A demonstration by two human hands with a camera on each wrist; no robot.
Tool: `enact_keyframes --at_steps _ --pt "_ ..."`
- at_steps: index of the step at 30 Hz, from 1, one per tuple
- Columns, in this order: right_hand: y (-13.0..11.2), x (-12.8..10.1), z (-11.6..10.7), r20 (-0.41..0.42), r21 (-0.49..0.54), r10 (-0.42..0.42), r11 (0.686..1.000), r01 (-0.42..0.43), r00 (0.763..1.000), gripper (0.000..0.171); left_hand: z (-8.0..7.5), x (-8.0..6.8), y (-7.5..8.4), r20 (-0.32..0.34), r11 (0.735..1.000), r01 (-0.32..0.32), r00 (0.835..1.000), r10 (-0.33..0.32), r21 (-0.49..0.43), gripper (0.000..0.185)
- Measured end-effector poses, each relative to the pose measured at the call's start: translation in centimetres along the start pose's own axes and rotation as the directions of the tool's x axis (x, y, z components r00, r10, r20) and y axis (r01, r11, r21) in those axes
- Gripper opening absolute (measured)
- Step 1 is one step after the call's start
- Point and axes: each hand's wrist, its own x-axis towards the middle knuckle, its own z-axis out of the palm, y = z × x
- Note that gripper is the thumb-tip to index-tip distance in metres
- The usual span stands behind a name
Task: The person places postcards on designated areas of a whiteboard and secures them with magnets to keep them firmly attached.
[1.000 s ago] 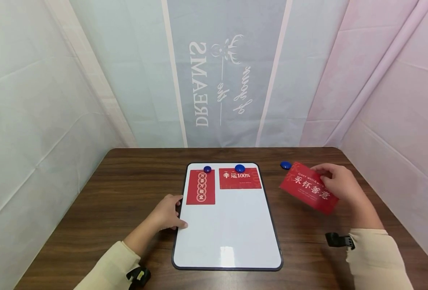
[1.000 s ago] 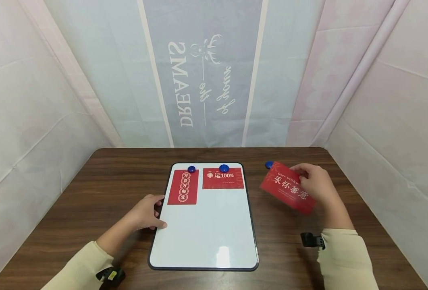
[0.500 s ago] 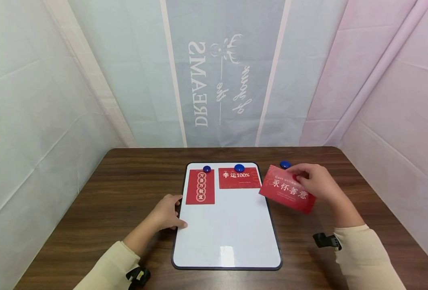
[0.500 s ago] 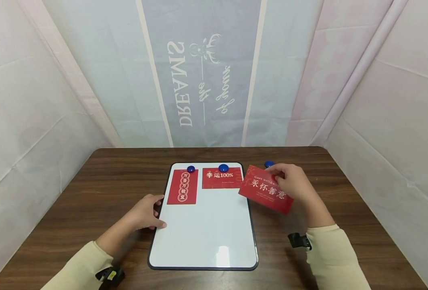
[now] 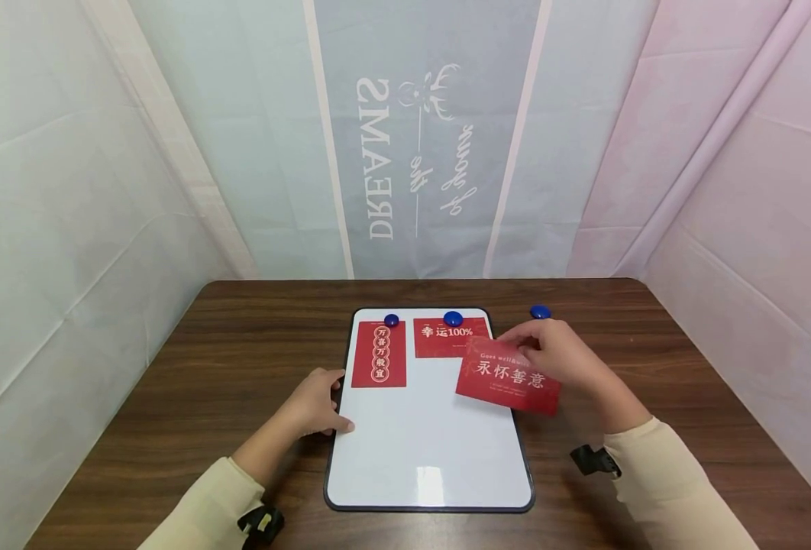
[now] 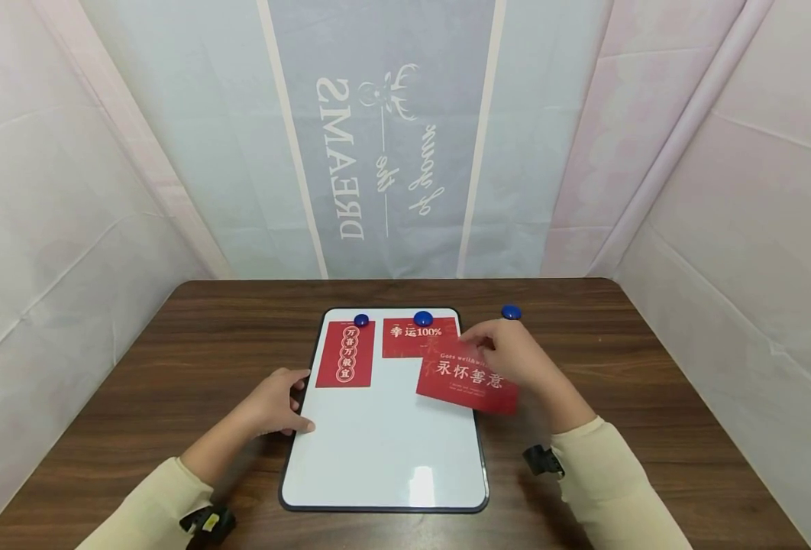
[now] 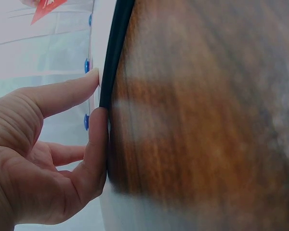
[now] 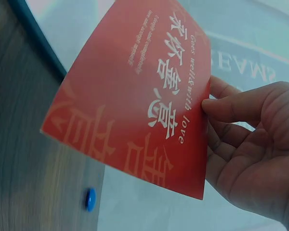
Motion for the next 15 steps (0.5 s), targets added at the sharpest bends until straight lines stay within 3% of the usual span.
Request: enact_keyframes --at_steps 15 --pt "-1.9 0.8 4.4 0.12 0.042 -0.095 0.995 0.091 0.988 0.027 0.1 0.1 -0.2 0.0 1.0 0.0 1.0 0.0 0.002 0.092"
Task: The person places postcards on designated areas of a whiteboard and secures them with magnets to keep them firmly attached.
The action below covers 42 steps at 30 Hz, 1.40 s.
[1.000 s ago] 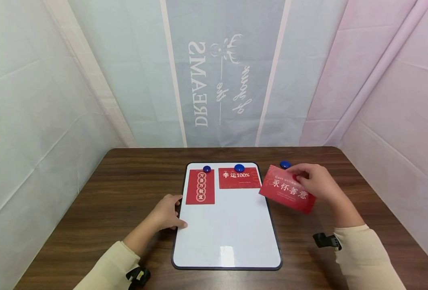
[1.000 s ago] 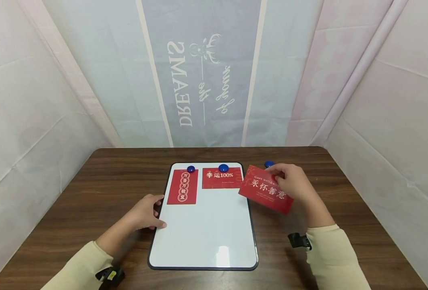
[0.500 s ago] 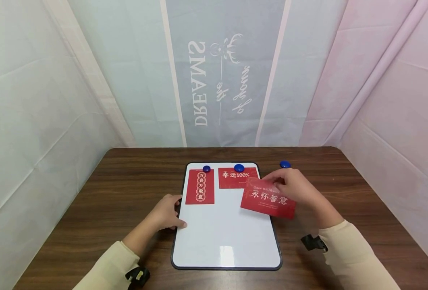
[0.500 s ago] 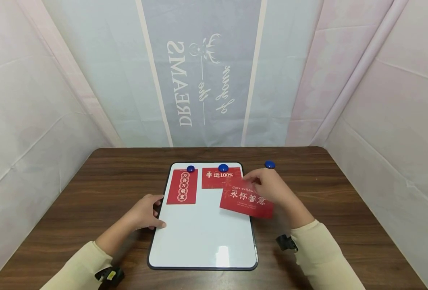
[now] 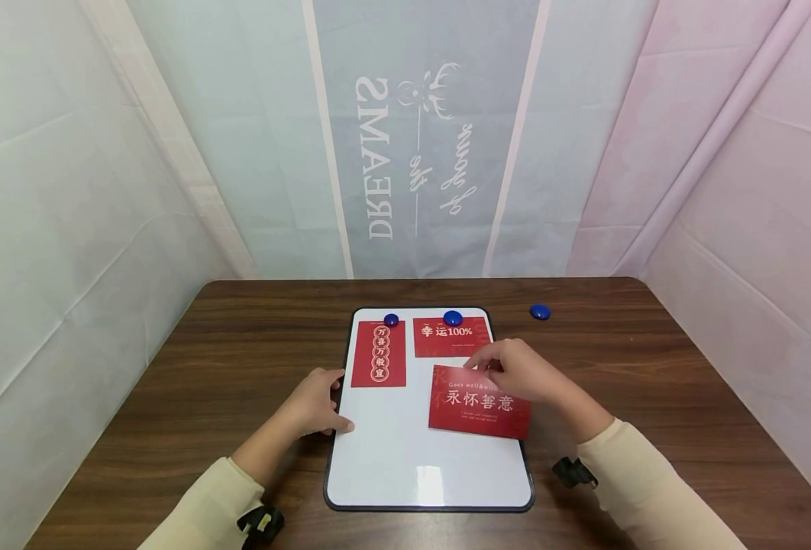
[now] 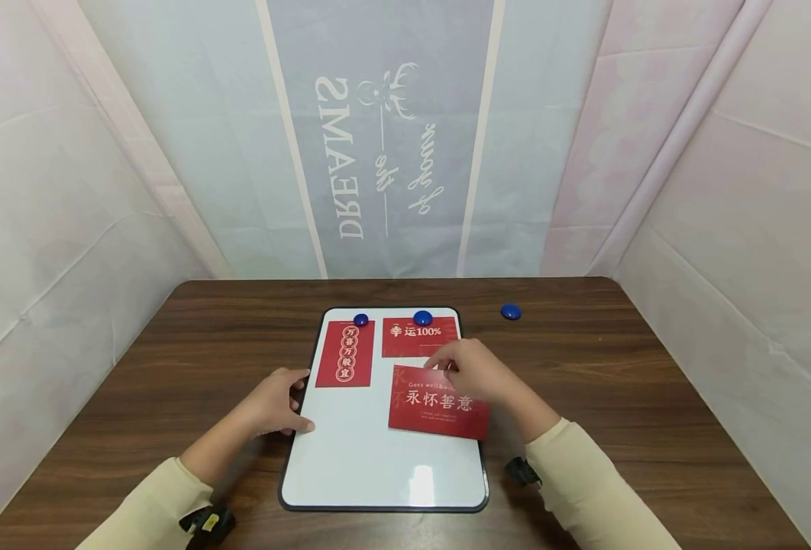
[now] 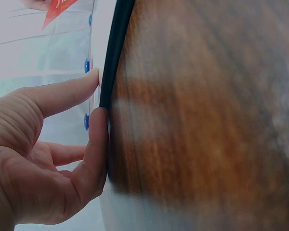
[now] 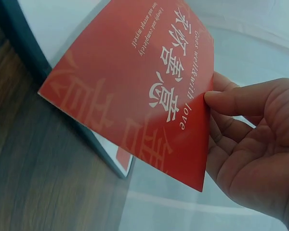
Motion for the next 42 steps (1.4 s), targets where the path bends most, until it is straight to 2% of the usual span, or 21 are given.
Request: enact_keyframes --at_steps 6,13,20,33,42 --pt "-0.5 0.3 0.8 0.027 0.028 -0.028 0.999 0.027 0.999 0.026 0.0 0.0 0.1 0.0 1.0 0.0 1.0 0.0 -0.001 0.092" --pt "-1.1 0.7 1.5 0.046 0.002 -0.08 0.997 0.08 0.996 0.026 -0.1 0.0 0.1 0.002 1.0 -0.002 1.0 0.002 0.005 0.092" --pt "-1.7 1.1 2.3 0.073 -0.024 -0.044 0.999 0.046 0.996 0.034 -0.1 0.0 0.1 0.001 1.0 -0.004 1.0 0.004 0.003 0.092" --pt "-1.8 1.4 3.6 0.137 -0.092 -0.061 0.993 0.074 0.989 0.04 -0.1 0.1 0.2 -0.002 1.0 0.016 1.0 -0.016 0.009 0.092" --pt "-2.1 1.5 4.8 0.157 -0.232 0.01 0.972 0.027 0.988 0.049 0.0 0.0 0.1 -0.003 1.0 0.013 1.0 -0.013 0.021 0.092"
